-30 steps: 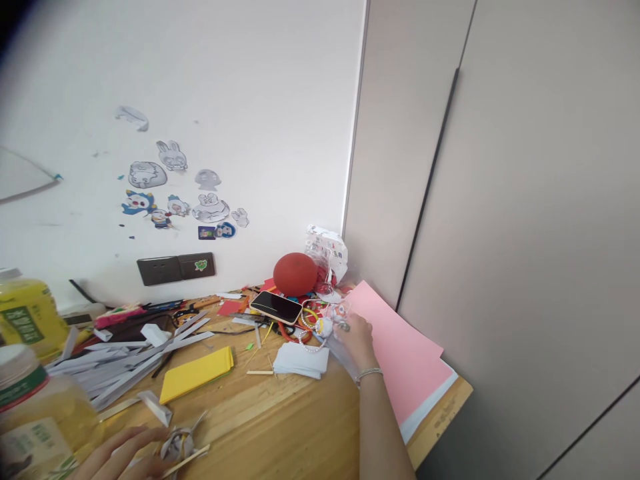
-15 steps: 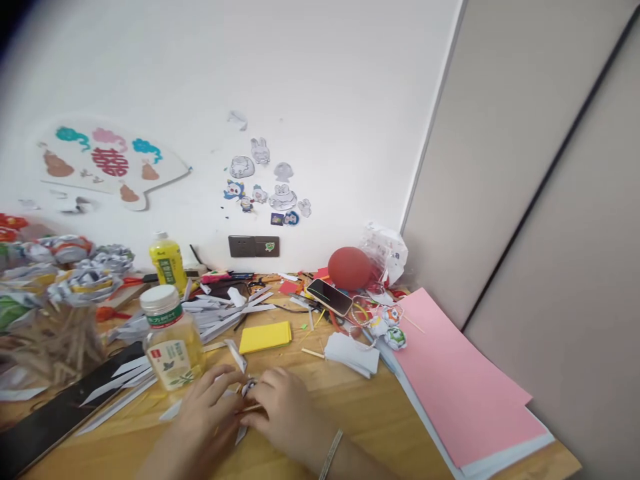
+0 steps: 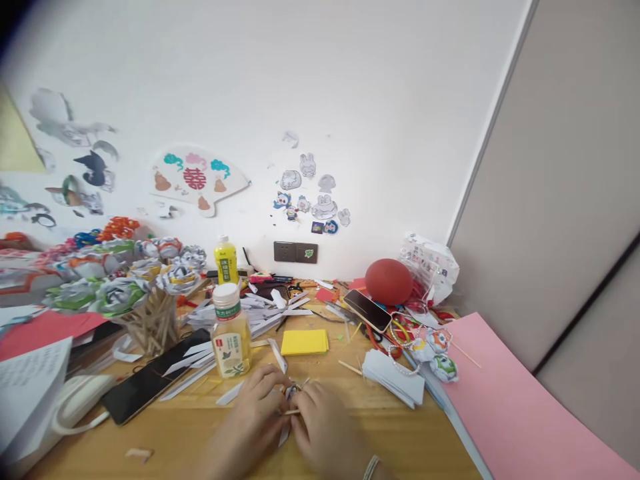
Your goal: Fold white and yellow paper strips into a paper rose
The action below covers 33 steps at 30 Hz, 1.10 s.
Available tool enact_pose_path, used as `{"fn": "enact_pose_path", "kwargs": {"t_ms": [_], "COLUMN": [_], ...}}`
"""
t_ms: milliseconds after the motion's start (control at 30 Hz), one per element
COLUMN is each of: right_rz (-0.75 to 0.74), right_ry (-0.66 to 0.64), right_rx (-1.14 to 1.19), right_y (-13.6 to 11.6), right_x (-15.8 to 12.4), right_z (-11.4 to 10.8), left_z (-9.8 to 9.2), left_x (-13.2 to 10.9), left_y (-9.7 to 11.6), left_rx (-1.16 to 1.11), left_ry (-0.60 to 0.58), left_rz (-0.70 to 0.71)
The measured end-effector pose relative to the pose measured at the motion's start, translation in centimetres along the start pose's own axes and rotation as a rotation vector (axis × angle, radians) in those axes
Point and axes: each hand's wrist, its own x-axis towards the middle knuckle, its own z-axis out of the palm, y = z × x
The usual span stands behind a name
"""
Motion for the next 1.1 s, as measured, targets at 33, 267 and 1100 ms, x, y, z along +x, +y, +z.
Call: {"fn": "enact_pose_path", "kwargs": {"t_ms": [33,267,1100], "right_rz": [-0.014,-0.079,-0.171], "right_ry": [-0.002,0.032,0.045], "right_rx": [0.005,-0.091,-0.092], "right_y": [0.0,0.9,0.8], "right_x": [0.0,0.0,-0.2], "right_z": [0.1,0.9,0.6], "left_z": [0.1,-0.2,0.1], "left_x": [-0.1,-0.1,-0.4], "left_y": [0.0,0.2,0.0], "left_rx": [0.001,-0.014,0.068], "left_ry": [0.003,-0.001,-0.048], "left_rz": [0.006,-0.017,-0.043]}}
